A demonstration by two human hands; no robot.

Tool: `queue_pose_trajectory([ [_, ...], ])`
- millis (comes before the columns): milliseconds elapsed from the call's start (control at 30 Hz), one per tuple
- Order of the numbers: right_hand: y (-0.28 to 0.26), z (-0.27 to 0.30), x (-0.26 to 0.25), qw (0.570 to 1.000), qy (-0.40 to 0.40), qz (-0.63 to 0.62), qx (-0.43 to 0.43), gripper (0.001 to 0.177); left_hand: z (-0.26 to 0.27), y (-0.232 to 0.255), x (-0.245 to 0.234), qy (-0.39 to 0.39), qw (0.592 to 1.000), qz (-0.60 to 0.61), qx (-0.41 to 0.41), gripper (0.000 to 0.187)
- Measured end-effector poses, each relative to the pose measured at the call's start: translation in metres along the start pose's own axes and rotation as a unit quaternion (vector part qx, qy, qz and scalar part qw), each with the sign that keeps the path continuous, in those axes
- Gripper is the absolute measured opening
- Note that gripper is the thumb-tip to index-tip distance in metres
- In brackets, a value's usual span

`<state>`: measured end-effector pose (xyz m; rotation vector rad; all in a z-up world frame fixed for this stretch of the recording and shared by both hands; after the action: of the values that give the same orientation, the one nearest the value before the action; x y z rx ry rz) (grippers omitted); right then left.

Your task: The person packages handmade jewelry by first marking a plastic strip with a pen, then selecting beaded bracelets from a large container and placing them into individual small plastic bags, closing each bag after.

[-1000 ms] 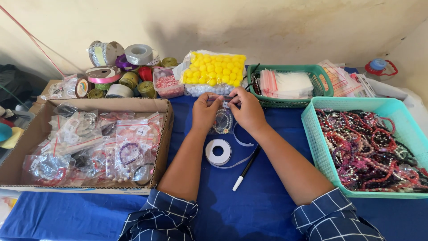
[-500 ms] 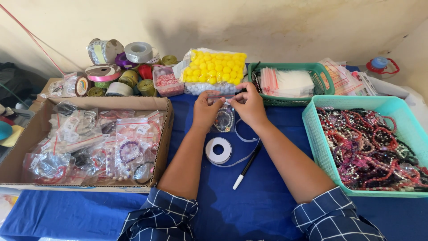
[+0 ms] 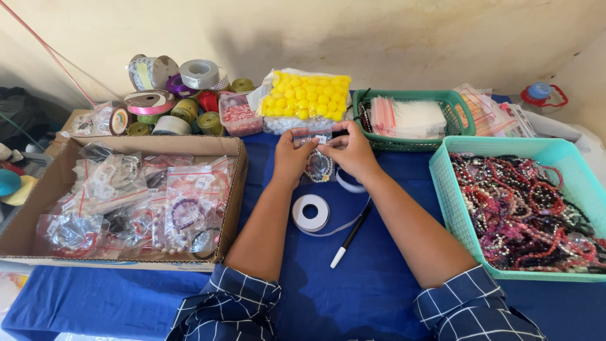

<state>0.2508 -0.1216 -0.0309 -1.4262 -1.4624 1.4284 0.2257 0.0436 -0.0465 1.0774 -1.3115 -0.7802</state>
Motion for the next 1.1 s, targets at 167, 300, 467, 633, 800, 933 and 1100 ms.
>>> queue_pose_trajectory([
  [167, 0.012, -0.005, -0.003, 0.998, -0.026, 0.024, -0.048, 0.055, -0.004, -0.006, -0.001, 0.009, 1.000, 0.027, -0.012, 0.035],
  [300, 0.010, -0.006, -0.006, 0.996, -0.017, 0.015, -0.082, 0.049, -0.019, -0.028, -0.007, -0.008, 0.999, 0.031, 0.042, 0.023],
  [467, -0.017, -0.004, -0.015, 0.985, 0.008, 0.075, -0.158, 0.026, -0.018, -0.033, -0.013, 0.030, 0.993, 0.016, 0.112, 0.022],
  [633, -0.065, 0.015, -0.015, 0.996, 0.031, -0.004, -0.078, 0.011, 0.036, 0.010, -0.010, 0.040, 0.953, -0.256, 0.155, 0.022],
  [800, -0.099, 0.026, 0.022, 0.986, -0.027, -0.164, -0.026, 0.012, 0.035, -0.026, -0.025, -0.002, 0.960, -0.192, 0.202, 0.024],
  [933, -0.093, 0.026, 0.081, 0.976, -0.091, -0.192, -0.045, 0.014, 0.022, -0.048, -0.031, -0.015, 0.954, -0.124, 0.274, 0.029],
  [1100, -0.121, 0.060, 0.162, 0.941, -0.265, -0.205, 0.056, 0.027, 0.006, -0.074, -0.030, 0.030, 0.920, -0.385, 0.064, 0.030],
])
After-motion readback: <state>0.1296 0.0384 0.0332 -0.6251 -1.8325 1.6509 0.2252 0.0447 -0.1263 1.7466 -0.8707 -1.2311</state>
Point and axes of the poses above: each hand's wrist, its own z-axis away from the middle knuckle, its own x-axis out of the palm, y = z × x, the point moved 5 cm from there along -z, towards the middle knuckle, and after that the axes turned 5 degrees about z, right-handed, at the moved point
